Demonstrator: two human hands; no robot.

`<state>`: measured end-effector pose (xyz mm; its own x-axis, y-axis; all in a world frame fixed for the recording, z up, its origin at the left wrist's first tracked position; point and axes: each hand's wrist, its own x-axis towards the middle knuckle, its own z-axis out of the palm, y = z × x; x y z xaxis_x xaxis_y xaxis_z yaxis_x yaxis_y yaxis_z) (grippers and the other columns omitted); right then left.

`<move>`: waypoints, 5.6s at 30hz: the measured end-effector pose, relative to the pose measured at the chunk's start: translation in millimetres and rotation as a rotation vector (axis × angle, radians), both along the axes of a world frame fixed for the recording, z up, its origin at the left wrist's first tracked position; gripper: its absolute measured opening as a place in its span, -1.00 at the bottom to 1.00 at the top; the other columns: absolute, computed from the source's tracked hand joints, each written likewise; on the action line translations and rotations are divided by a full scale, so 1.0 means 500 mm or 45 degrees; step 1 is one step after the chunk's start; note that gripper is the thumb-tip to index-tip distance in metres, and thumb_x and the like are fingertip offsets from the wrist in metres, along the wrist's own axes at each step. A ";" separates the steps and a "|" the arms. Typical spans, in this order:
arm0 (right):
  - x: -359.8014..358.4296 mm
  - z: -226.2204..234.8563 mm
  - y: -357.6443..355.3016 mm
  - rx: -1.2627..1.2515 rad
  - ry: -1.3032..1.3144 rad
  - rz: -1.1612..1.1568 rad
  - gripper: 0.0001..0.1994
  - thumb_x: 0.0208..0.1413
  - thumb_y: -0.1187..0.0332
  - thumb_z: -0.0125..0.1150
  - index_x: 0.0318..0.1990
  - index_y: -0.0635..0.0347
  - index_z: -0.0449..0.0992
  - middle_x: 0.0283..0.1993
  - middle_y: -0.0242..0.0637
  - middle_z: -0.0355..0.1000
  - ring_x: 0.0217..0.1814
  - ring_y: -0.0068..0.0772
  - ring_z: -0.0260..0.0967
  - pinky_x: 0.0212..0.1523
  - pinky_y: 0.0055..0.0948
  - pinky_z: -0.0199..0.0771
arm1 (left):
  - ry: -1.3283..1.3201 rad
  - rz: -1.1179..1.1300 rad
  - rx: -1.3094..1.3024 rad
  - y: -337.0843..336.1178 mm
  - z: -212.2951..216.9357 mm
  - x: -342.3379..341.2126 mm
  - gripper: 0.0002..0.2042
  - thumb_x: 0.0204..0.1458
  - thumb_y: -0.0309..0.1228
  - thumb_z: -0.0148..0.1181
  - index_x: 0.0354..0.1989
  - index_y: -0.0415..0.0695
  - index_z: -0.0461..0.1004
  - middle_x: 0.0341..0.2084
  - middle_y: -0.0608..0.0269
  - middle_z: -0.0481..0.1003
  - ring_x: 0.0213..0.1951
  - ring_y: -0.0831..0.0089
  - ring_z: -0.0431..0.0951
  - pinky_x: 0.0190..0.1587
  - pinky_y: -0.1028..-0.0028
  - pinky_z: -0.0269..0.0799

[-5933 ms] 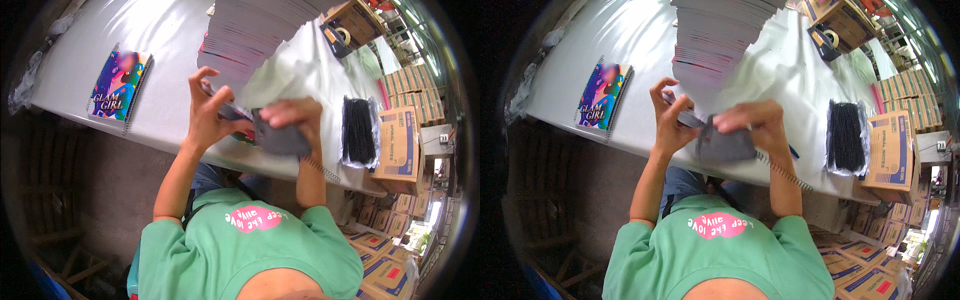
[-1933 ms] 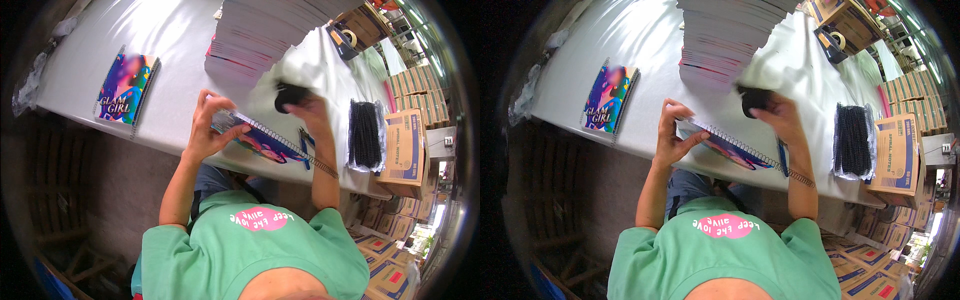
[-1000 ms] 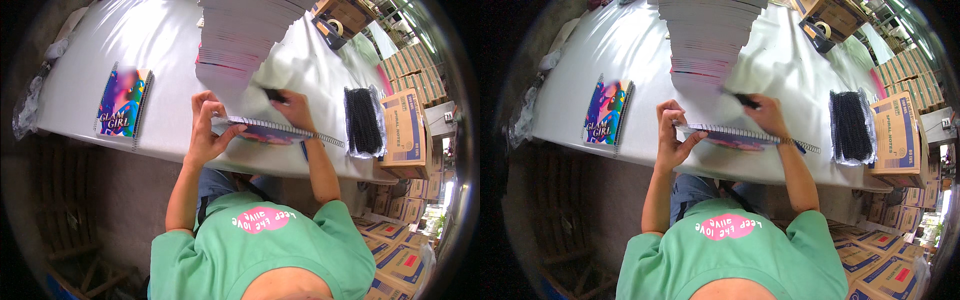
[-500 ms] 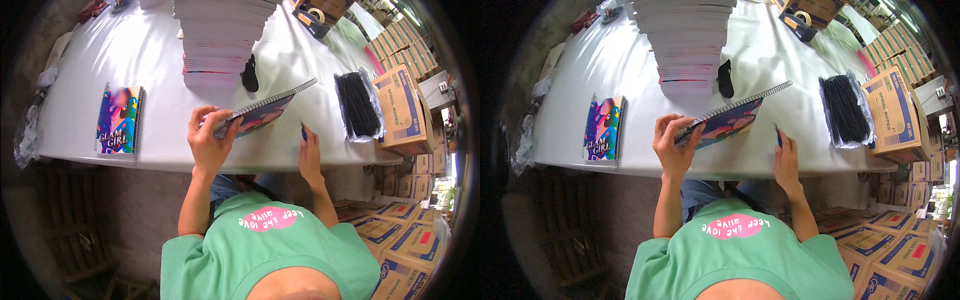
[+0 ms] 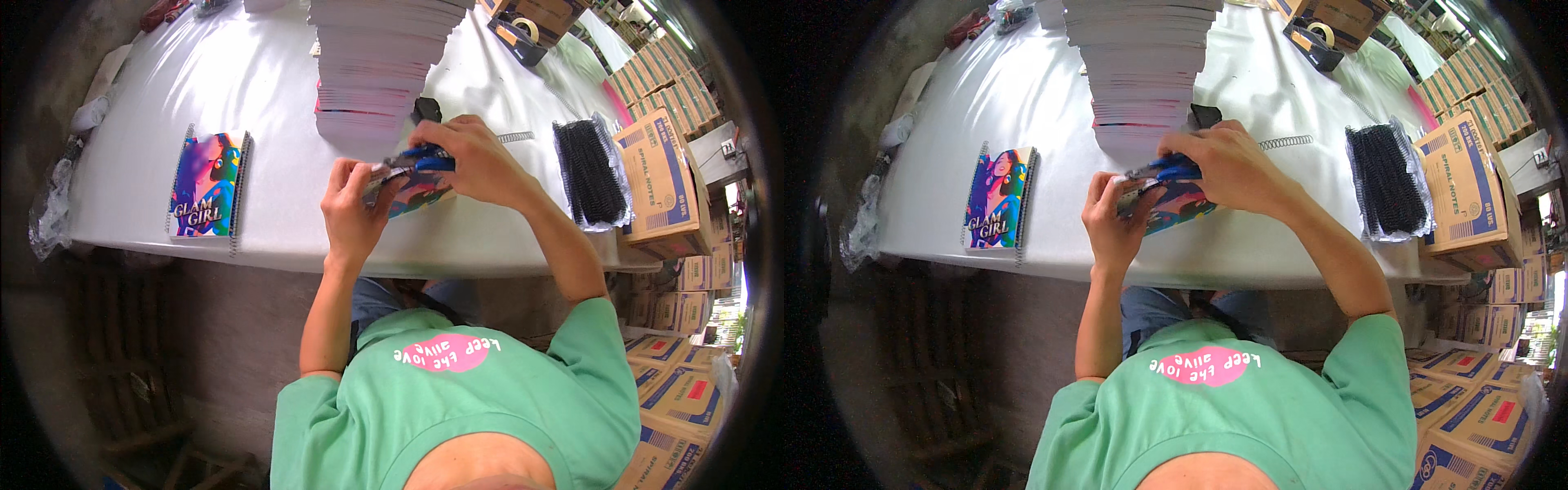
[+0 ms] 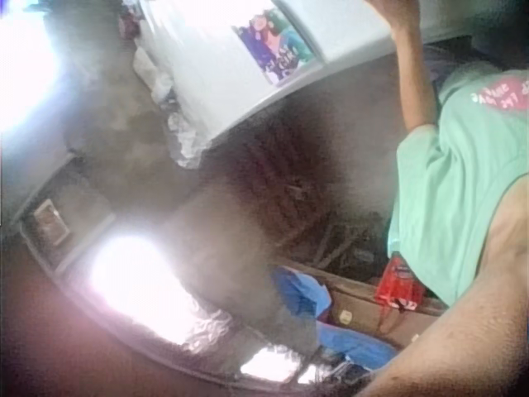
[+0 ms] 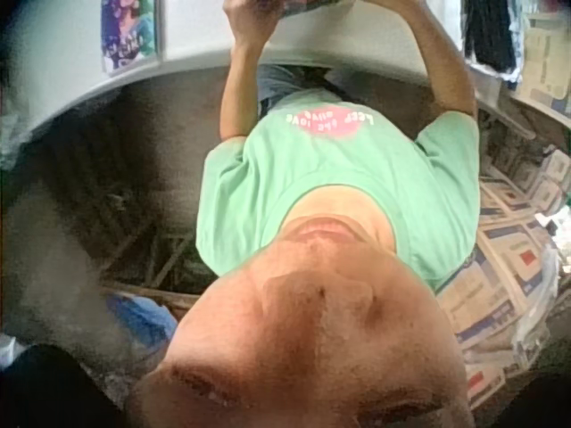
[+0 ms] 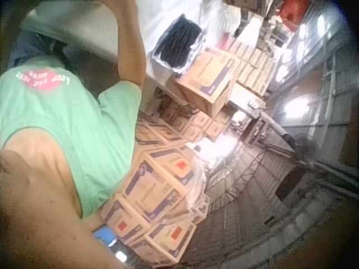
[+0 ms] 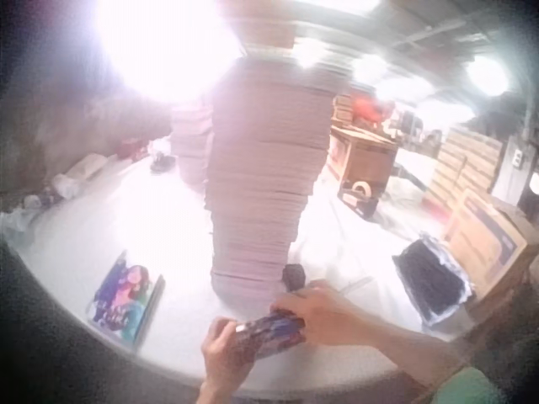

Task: The person finishes spiral-bound notebooks by trimming the excess spiral wire with pliers, bending the end of the wire inward, and wiping the edges of the notebook with a cloth.

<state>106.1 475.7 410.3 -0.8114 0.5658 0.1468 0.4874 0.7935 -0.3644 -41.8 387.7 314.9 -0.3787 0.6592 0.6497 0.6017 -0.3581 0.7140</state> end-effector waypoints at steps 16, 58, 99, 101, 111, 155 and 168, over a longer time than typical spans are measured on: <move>-0.016 -0.030 0.012 0.115 0.257 0.029 -0.66 -0.18 0.44 0.29 -0.16 0.07 0.42 -0.30 -0.22 0.50 -0.25 -0.13 0.45 -0.23 -0.22 0.36 | -0.004 -0.038 -0.001 0.008 -0.005 -0.007 -0.69 -0.30 -0.50 0.44 -0.29 -0.12 0.56 -0.49 0.25 0.39 -0.52 0.49 0.39 -0.50 0.54 0.34; 0.092 -0.073 -0.088 0.046 0.335 -0.471 -0.74 -0.09 0.23 0.31 -0.26 0.12 0.51 -0.44 -0.22 0.47 -0.43 -0.28 0.45 -0.36 -0.35 0.41 | 0.509 0.231 -0.092 -0.013 0.017 0.011 -0.72 -0.37 -0.23 0.43 -0.36 0.26 0.62 -0.55 0.52 0.40 -0.13 0.45 0.38 0.13 0.15 -0.22; 0.075 -0.296 0.217 -1.062 1.280 -0.517 -0.20 -0.29 0.70 -0.15 0.24 -0.04 -0.08 -0.06 -0.03 0.30 -0.05 -0.19 0.34 -0.08 -0.30 0.38 | -0.009 -0.225 0.032 0.037 -0.061 0.014 -0.50 -0.52 -0.20 0.52 -0.32 -0.01 0.46 -0.35 0.24 0.35 -0.14 0.26 0.25 -0.21 0.29 0.30; 0.071 -0.193 0.154 -1.775 1.712 -0.034 -0.14 -0.34 0.72 -0.16 0.26 -0.09 -0.13 -0.02 -0.08 0.30 0.04 -0.26 0.29 0.02 -0.35 0.34 | -0.083 -0.196 0.042 0.035 -0.065 0.005 -0.53 -0.52 -0.21 0.52 -0.36 -0.03 0.46 -0.37 0.27 0.39 -0.15 0.26 0.26 -0.21 0.30 0.29; 0.062 -0.133 0.041 -1.213 1.089 0.225 -0.75 -0.20 0.53 0.17 -0.27 0.34 0.51 -0.18 -0.23 0.37 -0.09 -0.47 0.33 -0.01 -0.52 0.30 | -0.041 -0.271 0.061 0.048 -0.049 0.011 -0.56 -0.53 -0.24 0.52 -0.40 -0.05 0.47 -0.50 0.41 0.48 -0.30 0.34 0.27 -0.20 0.34 0.26; 0.292 -0.343 0.045 -0.016 -0.279 -1.390 -0.25 0.03 -0.13 0.06 0.31 0.01 0.02 0.36 -0.12 -0.08 0.39 0.07 -0.21 0.18 0.41 -0.23 | -0.880 -0.183 0.009 0.037 -0.014 0.021 -0.85 0.03 -0.39 0.22 -0.40 -0.25 0.48 -0.39 0.40 0.25 -0.42 0.67 0.31 -0.40 0.65 0.27; 0.078 -0.054 -0.147 0.248 0.407 -0.382 -0.56 -0.09 0.27 0.29 0.03 -0.26 0.46 -0.03 -0.34 0.29 -0.01 -0.29 0.21 0.03 -0.24 0.09 | -0.411 0.000 0.138 0.017 -0.020 0.050 -0.71 -0.10 -0.56 0.29 -0.13 -0.16 0.55 -0.50 0.36 0.33 -0.48 0.62 0.26 -0.43 0.66 0.22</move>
<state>145.0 402.3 383.4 -0.5134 0.7050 0.4893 0.5928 0.7036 -0.3917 -17.0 396.1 304.7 -0.5763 0.5930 0.5623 0.3508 -0.4420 0.8256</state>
